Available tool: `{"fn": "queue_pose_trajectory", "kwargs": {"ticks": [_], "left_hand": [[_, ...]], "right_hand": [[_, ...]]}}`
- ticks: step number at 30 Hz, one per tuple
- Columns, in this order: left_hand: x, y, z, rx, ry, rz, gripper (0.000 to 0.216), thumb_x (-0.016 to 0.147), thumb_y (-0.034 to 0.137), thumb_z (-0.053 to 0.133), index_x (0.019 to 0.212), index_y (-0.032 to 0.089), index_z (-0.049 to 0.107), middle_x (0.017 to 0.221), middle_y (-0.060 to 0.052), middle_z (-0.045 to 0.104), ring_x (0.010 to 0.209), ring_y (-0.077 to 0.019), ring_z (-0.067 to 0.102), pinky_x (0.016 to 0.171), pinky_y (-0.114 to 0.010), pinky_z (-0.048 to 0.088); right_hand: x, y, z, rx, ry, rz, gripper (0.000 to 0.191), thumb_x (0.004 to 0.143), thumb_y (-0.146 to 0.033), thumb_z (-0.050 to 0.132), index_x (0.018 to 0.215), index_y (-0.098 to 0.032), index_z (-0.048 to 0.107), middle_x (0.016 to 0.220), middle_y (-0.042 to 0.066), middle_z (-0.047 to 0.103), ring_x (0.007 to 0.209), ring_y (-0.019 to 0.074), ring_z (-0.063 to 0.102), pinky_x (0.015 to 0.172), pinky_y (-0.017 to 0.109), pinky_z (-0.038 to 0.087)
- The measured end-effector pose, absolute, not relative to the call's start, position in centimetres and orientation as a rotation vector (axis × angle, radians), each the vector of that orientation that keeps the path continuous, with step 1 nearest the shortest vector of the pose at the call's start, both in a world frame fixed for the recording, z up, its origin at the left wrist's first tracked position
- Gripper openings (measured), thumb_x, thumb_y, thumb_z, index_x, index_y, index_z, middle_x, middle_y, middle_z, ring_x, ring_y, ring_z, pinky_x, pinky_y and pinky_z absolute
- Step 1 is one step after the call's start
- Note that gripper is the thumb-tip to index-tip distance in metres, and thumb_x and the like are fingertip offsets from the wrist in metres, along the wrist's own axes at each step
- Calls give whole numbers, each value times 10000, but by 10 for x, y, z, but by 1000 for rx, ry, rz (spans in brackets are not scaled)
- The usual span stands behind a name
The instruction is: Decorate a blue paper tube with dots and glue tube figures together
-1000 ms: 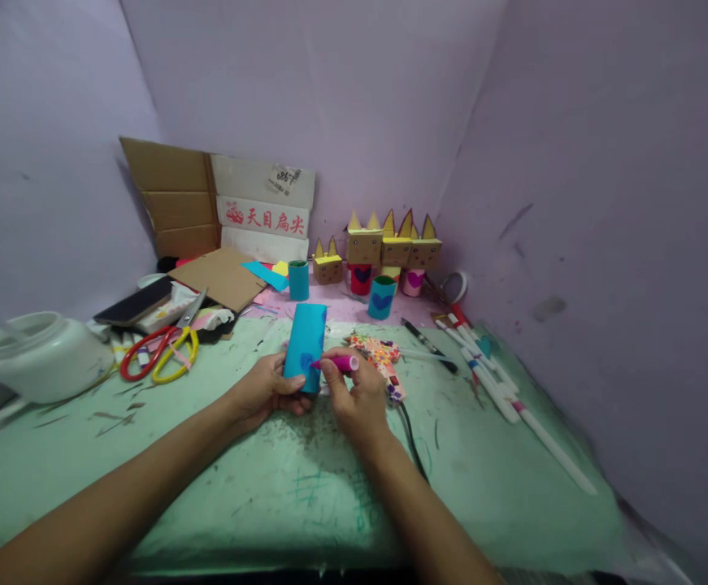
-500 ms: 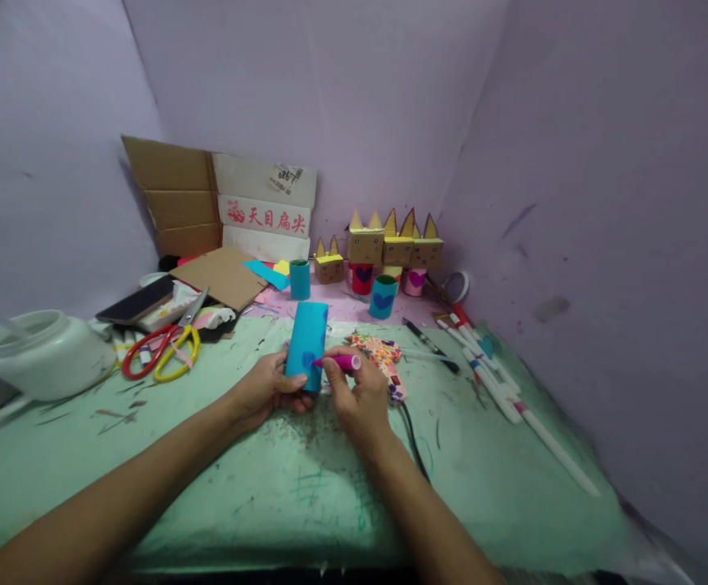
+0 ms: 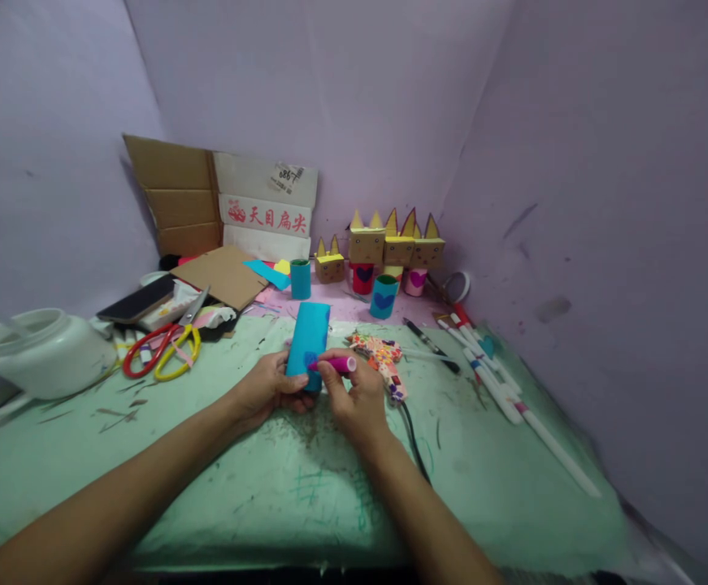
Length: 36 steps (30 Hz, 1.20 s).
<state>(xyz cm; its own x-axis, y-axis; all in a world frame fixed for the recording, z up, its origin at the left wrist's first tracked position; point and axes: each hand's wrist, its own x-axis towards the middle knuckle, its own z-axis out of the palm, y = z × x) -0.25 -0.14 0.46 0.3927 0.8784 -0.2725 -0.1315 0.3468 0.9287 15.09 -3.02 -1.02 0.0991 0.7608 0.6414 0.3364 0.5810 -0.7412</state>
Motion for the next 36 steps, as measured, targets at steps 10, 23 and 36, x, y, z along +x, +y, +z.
{"fn": "queue_pose_trajectory", "kwargs": {"ticks": [10, 23, 36], "left_hand": [[-3, -1, 2, 995, 915, 791, 414, 561, 211, 769, 908, 112, 568, 616, -31, 646, 478, -152, 617, 461, -246, 511], [-4, -1, 1, 985, 903, 793, 436, 551, 229, 803, 906, 117, 576, 624, -25, 653, 473, -141, 618, 462, -240, 535], [-4, -1, 1, 981, 903, 794, 438, 571, 213, 800, 932, 117, 571, 641, -33, 657, 492, -147, 623, 461, -240, 527]], "right_hand": [[154, -30, -15, -1024, -1472, 406, 147, 881, -311, 587, 823, -203, 666, 754, 28, 695, 656, 180, 658, 600, 300, 518], [155, -29, -19, -1074, -1456, 395, 184, 903, -351, 568, 836, -202, 654, 766, 34, 680, 680, 188, 650, 583, 301, 506], [155, -29, -17, -1085, -1408, 366, 178, 900, -334, 568, 819, -199, 653, 781, 37, 676, 678, 182, 638, 601, 315, 509]]}}
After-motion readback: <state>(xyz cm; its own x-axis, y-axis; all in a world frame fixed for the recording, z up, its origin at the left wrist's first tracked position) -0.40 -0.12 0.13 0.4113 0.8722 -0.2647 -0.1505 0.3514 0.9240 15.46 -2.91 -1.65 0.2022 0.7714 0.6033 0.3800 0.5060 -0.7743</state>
